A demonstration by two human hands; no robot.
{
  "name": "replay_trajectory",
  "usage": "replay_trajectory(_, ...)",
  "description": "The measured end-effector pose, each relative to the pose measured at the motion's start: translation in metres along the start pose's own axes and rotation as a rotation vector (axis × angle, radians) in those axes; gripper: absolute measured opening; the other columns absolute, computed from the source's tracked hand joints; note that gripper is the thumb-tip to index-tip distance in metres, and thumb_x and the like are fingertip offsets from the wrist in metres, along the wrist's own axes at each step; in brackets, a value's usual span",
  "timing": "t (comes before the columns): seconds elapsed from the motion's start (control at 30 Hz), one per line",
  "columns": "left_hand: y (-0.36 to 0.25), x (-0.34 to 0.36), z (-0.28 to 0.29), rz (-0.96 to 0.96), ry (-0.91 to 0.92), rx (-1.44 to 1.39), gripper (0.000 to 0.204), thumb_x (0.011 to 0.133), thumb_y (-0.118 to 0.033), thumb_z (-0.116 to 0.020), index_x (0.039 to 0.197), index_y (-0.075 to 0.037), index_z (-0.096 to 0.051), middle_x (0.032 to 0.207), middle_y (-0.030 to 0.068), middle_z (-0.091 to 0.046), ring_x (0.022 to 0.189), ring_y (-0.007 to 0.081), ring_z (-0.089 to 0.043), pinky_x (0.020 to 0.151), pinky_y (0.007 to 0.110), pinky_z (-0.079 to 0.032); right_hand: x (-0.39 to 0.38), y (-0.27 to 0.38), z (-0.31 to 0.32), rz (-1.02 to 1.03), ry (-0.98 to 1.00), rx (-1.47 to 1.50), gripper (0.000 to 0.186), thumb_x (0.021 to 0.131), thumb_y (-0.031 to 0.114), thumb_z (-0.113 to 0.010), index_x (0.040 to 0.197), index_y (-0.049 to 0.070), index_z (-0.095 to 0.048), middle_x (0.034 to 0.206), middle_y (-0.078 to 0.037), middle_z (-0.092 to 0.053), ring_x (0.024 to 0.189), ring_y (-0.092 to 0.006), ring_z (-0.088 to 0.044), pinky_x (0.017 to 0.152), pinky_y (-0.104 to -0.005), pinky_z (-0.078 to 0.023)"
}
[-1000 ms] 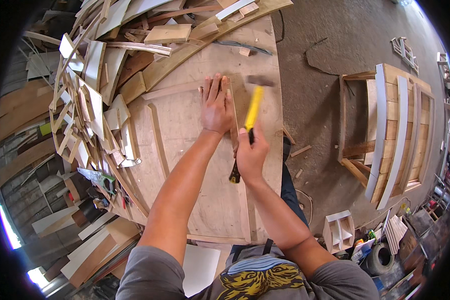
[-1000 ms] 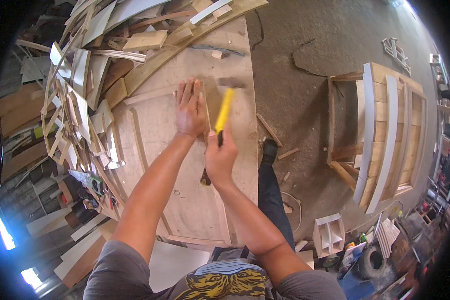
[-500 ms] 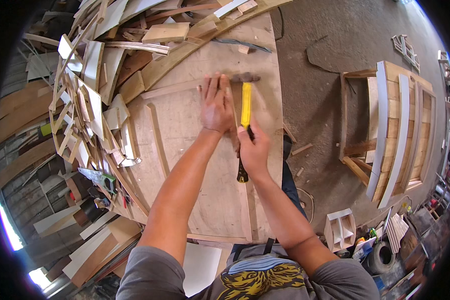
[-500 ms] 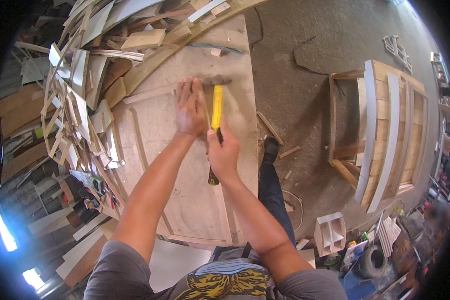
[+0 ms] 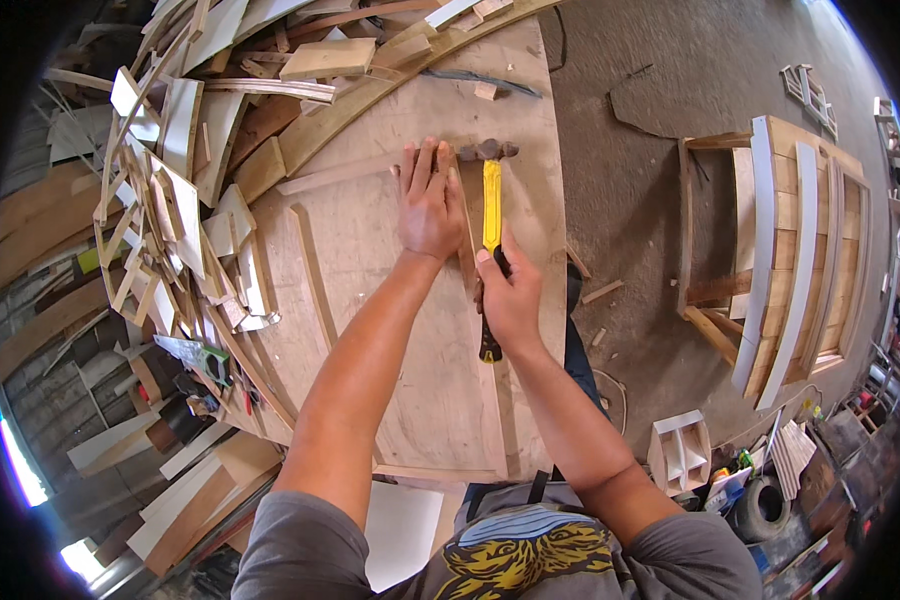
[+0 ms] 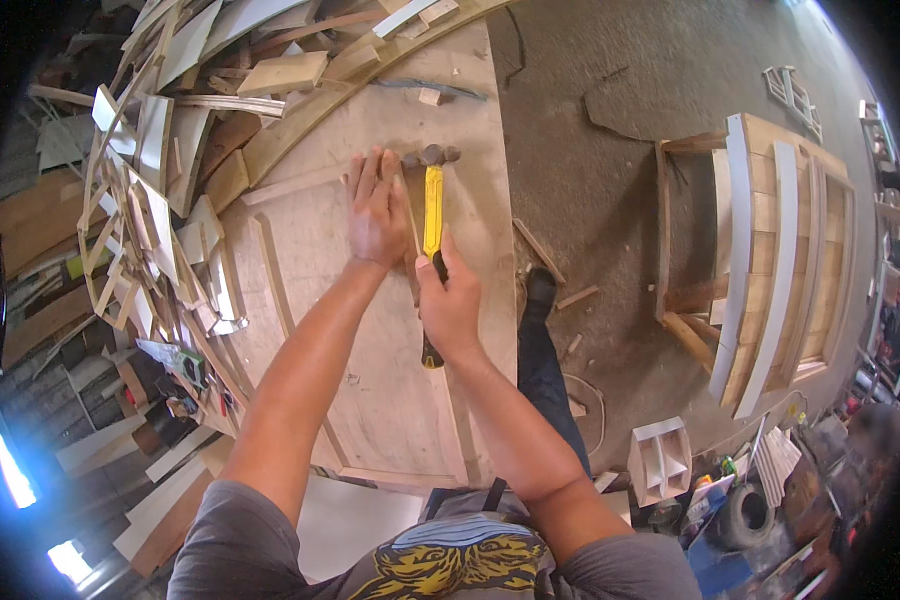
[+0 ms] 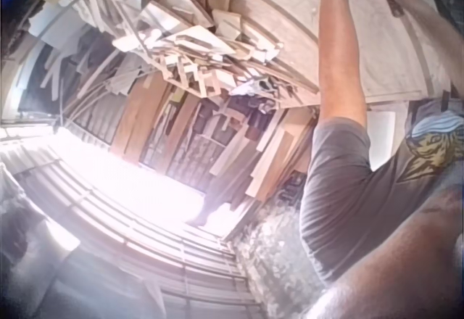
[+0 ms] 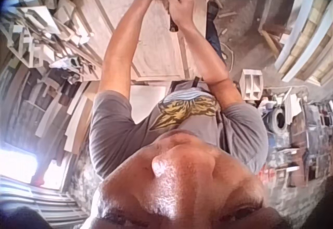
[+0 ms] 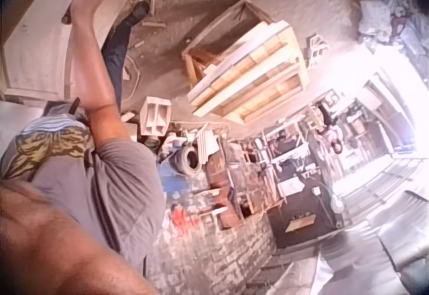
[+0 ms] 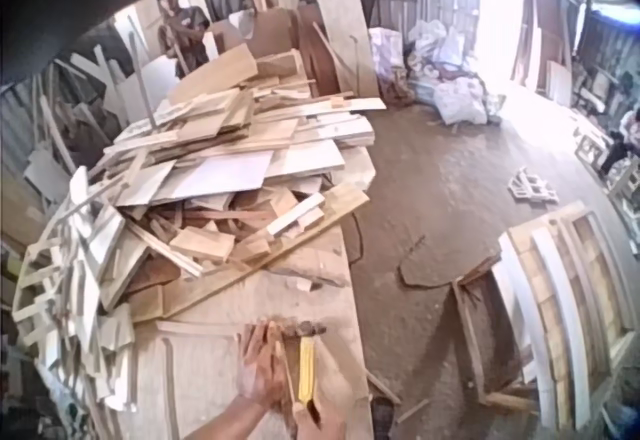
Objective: The person aligns wooden frame pieces on a board and hammers nails into the joints using a hammer.
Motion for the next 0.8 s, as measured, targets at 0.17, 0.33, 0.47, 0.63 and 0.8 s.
replay_trajectory(0.17,-0.005,0.001,0.000,-0.005,0.014,0.044,0.048,0.106,-0.019,-0.052,0.152,-0.007,-0.058,0.163,0.0154,-0.048,0.155,0.0441,-0.034,0.127,0.063,-0.020,-0.006,-0.004,0.012,0.007,-0.129,0.162,0.043,0.107,0.009,-0.059,0.150,0.007,-0.058,0.076,0.006,-0.052,0.058,-0.0038,-0.051,0.051,-0.0237,-0.045)
replay_trajectory(0.33,-0.004,-0.001,0.002,-0.010,0.007,0.052,0.046,0.108,-0.020,-0.053,0.151,-0.007,-0.059,0.161,0.0172,-0.050,0.153,0.0470,-0.037,0.126,0.062,-0.024,0.002,-0.005,0.005,-0.067,0.003,0.162,0.050,0.107,0.010,-0.058,0.156,0.001,-0.050,0.074,0.003,-0.054,0.055,-0.0053,-0.051,0.048,-0.0250,-0.042)
replay_trajectory(0.47,-0.005,-0.001,-0.001,0.001,0.010,-0.020,0.049,0.106,-0.019,-0.052,0.152,-0.008,-0.058,0.163,0.0160,-0.048,0.155,0.0447,-0.034,0.128,0.063,-0.019,0.008,-0.009,0.013,0.128,0.016,-0.202,0.044,0.107,0.011,-0.058,0.150,0.001,-0.056,0.074,0.003,-0.054,0.056,-0.0049,-0.052,0.048,-0.0256,-0.044)
replay_trajectory(0.63,-0.003,0.000,-0.001,-0.006,-0.005,0.000,0.049,0.105,-0.019,-0.053,0.153,-0.008,-0.057,0.163,0.0148,-0.048,0.156,0.0442,-0.033,0.127,0.063,-0.020,0.002,-0.006,0.014,-0.018,-0.075,0.054,0.041,0.107,0.009,-0.059,0.148,0.008,-0.060,0.077,0.005,-0.055,0.059,-0.0031,-0.049,0.052,-0.0236,-0.044)
replay_trajectory(0.8,-0.001,-0.001,0.000,0.000,-0.004,0.018,0.049,0.105,-0.019,-0.054,0.153,-0.008,-0.058,0.163,0.0149,-0.048,0.156,0.0437,-0.034,0.127,0.063,-0.020,0.004,0.000,0.017,-0.003,-0.072,0.129,0.051,0.106,0.011,-0.061,0.155,0.002,-0.052,0.075,0.002,-0.055,0.056,-0.0056,-0.050,0.049,-0.0270,-0.044)
Point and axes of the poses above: each hand's wrist, its own x-axis towards the middle knuckle, its own z-axis out of the back of the hand, y = z × x, the point moved 9 cm from there along x, towards the middle knuckle
